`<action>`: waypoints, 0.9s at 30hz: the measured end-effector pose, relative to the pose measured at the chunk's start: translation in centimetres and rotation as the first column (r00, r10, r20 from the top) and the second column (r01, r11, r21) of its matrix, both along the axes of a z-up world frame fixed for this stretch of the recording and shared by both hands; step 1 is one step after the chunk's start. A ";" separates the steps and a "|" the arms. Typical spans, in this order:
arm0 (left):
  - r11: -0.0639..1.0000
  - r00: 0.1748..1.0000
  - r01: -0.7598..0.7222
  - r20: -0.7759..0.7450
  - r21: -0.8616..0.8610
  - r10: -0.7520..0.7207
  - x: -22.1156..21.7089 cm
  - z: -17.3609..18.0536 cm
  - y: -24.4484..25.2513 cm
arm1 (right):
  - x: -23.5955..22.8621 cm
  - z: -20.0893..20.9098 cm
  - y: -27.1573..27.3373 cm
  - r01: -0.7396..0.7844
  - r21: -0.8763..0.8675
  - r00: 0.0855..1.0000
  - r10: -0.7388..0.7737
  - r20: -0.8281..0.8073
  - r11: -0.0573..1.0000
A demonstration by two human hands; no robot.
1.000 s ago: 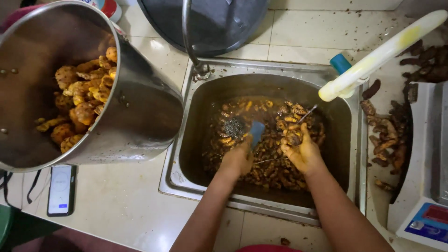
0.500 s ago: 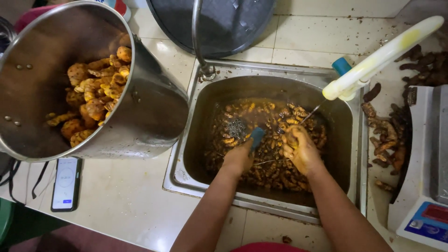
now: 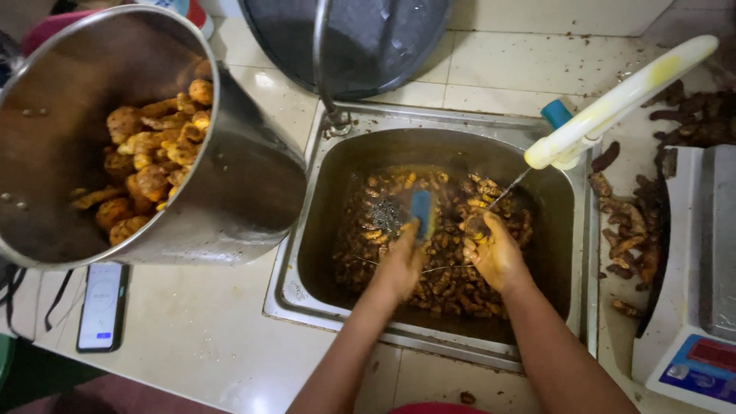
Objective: Washing turmeric roots in a sink using hands and a brush to remove dirt and debris.
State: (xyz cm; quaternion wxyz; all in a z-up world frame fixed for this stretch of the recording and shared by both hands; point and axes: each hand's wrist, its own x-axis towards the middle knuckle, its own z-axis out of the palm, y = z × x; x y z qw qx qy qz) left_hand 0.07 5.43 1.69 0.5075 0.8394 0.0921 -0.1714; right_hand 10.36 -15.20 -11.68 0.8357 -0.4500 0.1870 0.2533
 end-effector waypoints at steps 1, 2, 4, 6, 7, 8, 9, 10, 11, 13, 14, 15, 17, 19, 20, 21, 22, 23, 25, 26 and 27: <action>0.994 0.993 0.015 0.119 -0.107 -0.002 -1.2 0.9 -0.5 | -0.3 0.4 0.2 0.022 0.002 1.000 -0.022 -0.020 1.000; 0.994 0.993 0.018 0.114 -0.108 -0.005 -1.7 1.3 -1.5 | -0.1 0.1 0.0 0.025 0.001 0.999 -0.025 -0.025 1.000; 0.963 0.949 0.225 0.190 0.147 -0.251 -3.1 2.2 -3.0 | -0.1 -0.4 0.1 0.113 -0.203 0.983 -0.139 -0.120 0.973; 0.947 0.958 0.232 0.115 0.224 -0.262 -1.6 3.2 -4.1 | -1.5 10.4 4.4 -0.012 -0.426 0.994 -0.035 -0.102 0.905; 0.922 0.960 0.251 0.043 0.295 -0.275 -0.8 3.7 -4.7 | -3.6 15.5 6.8 -0.112 -0.628 0.993 0.062 -0.101 0.770; 0.922 0.960 0.252 0.043 0.295 -0.276 0.7 2.2 -4.4 | -3.5 12.8 6.0 -0.111 -0.628 0.993 0.061 -0.101 0.770; 0.915 0.968 0.246 -0.043 0.318 -0.245 2.4 0.7 -4.2 | -3.3 10.2 5.1 -0.074 -0.574 0.994 0.013 -0.110 0.815; 0.908 0.969 0.243 -0.128 0.342 -0.211 4.0 -0.7 -4.0 | -3.1 7.6 4.1 -0.034 -0.518 0.992 -0.034 -0.122 0.855; 0.911 0.972 0.234 -0.116 0.340 -0.206 4.1 -1.1 -3.7 | -2.5 5.2 3.7 -0.033 -0.523 0.993 -0.030 -0.111 0.852; 0.929 0.980 0.182 0.022 0.321 -0.200 4.1 -2.1 -3.0 | -1.5 0.2 2.8 0.094 -0.332 0.976 -0.153 -0.154 0.939; 0.928 0.979 0.183 0.025 0.324 -0.201 3.1 0.3 -2.9 | -0.5 -0.3 2.2 0.097 -0.330 0.976 -0.154 -0.152 0.939; 0.952 0.980 0.185 0.032 0.244 -0.198 1.7 2.6 -2.8 | -0.1 -0.9 1.4 0.123 -0.348 0.968 -0.190 -0.163 0.929; 0.966 0.978 0.198 0.034 0.164 -0.206 0.1 3.3 -3.2 | 0.4 -0.8 0.8 0.159 -0.366 0.955 -0.237 -0.178 0.917; 0.942 0.961 0.249 0.066 0.226 -0.270 -0.9 0.4 -4.0 | 0.4 0.7 1.1 0.148 -0.407 0.973 -0.206 -0.101 0.901; 0.941 0.961 0.251 0.057 0.226 -0.270 -0.1 -0.4 -3.5 | -0.1 0.2 1.0 0.145 -0.406 0.973 -0.205 -0.110 0.902; 0.900 0.958 0.259 0.027 0.352 -0.286 0.9 -1.1 -2.8 | -0.1 -0.2 1.1 0.054 -0.346 0.996 -0.074 -0.044 0.937; 0.841 0.954 0.266 -0.006 0.471 -0.299 2.0 -1.8 -2.0 | -0.2 -0.6 1.2 -0.044 -0.291 0.998 0.055 0.030 0.956; 0.842 0.954 0.264 0.002 0.471 -0.300 2.8 -1.9 -1.1 | 0.0 0.3 1.1 -0.040 -0.294 0.998 0.054 0.037 0.955; 0.887 0.988 0.148 -0.104 0.437 -0.113 3.7 -2.3 0.6 | -0.2 2.1 0.8 0.074 -0.127 0.991 -0.087 -0.106 0.989; 0.890 0.988 0.146 -0.107 0.431 -0.111 3.9 -3.3 1.3 | 0.3 1.3 -0.4 0.070 -0.133 0.990 -0.085 -0.109 0.989; 0.890 0.992 0.113 -0.101 0.443 -0.076 3.9 -4.2 2.3 | 0.6 0.5 -1.3 0.134 -0.053 0.982 -0.140 -0.128 0.990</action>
